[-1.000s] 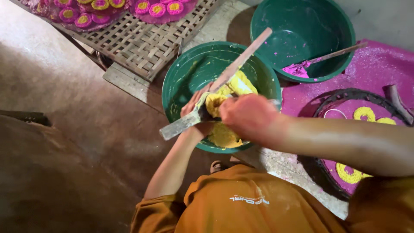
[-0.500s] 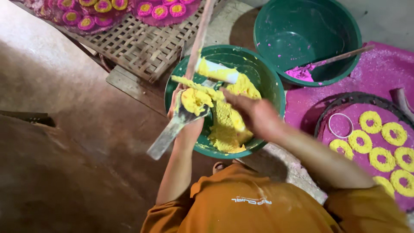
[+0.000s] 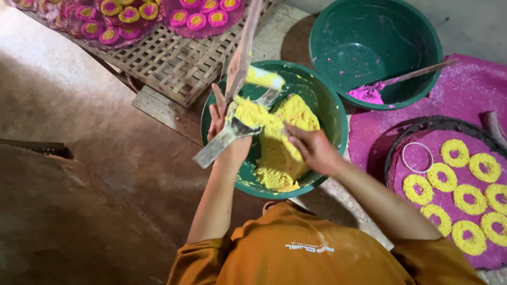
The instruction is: The person uses a manual plunger tool to press yellow and pink dough into circular molds on a pink mat, forming ring-shaped decorative items. The person repeatedly loads the tool, presses the dough, and removes the formed rings, placing them on a tray.
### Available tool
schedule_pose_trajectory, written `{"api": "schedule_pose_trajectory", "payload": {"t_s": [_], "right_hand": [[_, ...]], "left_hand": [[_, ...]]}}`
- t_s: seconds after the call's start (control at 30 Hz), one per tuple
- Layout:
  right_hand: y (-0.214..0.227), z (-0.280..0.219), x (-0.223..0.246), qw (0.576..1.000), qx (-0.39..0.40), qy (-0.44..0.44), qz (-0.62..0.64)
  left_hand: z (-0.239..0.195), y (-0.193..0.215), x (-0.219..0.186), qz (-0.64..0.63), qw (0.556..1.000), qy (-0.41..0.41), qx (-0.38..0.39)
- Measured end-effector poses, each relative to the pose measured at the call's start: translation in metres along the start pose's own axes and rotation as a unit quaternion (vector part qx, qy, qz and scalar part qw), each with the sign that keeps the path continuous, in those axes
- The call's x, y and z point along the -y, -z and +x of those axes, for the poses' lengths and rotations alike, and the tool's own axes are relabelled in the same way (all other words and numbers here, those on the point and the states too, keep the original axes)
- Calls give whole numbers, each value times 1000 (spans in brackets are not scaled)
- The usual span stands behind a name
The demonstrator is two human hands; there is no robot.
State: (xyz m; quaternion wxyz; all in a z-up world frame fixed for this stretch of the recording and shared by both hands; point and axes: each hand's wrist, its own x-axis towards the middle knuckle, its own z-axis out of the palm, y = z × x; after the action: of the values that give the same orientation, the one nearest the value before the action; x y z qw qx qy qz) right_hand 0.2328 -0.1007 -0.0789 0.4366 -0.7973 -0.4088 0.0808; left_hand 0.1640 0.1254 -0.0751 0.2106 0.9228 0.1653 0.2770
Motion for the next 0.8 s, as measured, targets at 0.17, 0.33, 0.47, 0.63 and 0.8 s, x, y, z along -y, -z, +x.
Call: {"api": "schedule_pose_trajectory", "payload": {"t_s": [0.17,0.33,0.47,0.63,0.8], "right_hand": [[-17,-30,2,984,84,-149,45],[0,-36,-1,982,174,-78,-2],[20,-30,7,979,174,-11,-107],[58,-42,34,849,-144,72,503],[127,-112,63,773,-154,79,611]], "left_hand": [[10,-25,40,-33,999,33,13],[13,-43,79,-511,849,128,-39],[-16,-45,45,-660,708,239,77],[-91,-42,-66,-819,332,171,437],[-110,-29,-141,-666,529,122,511]]}}
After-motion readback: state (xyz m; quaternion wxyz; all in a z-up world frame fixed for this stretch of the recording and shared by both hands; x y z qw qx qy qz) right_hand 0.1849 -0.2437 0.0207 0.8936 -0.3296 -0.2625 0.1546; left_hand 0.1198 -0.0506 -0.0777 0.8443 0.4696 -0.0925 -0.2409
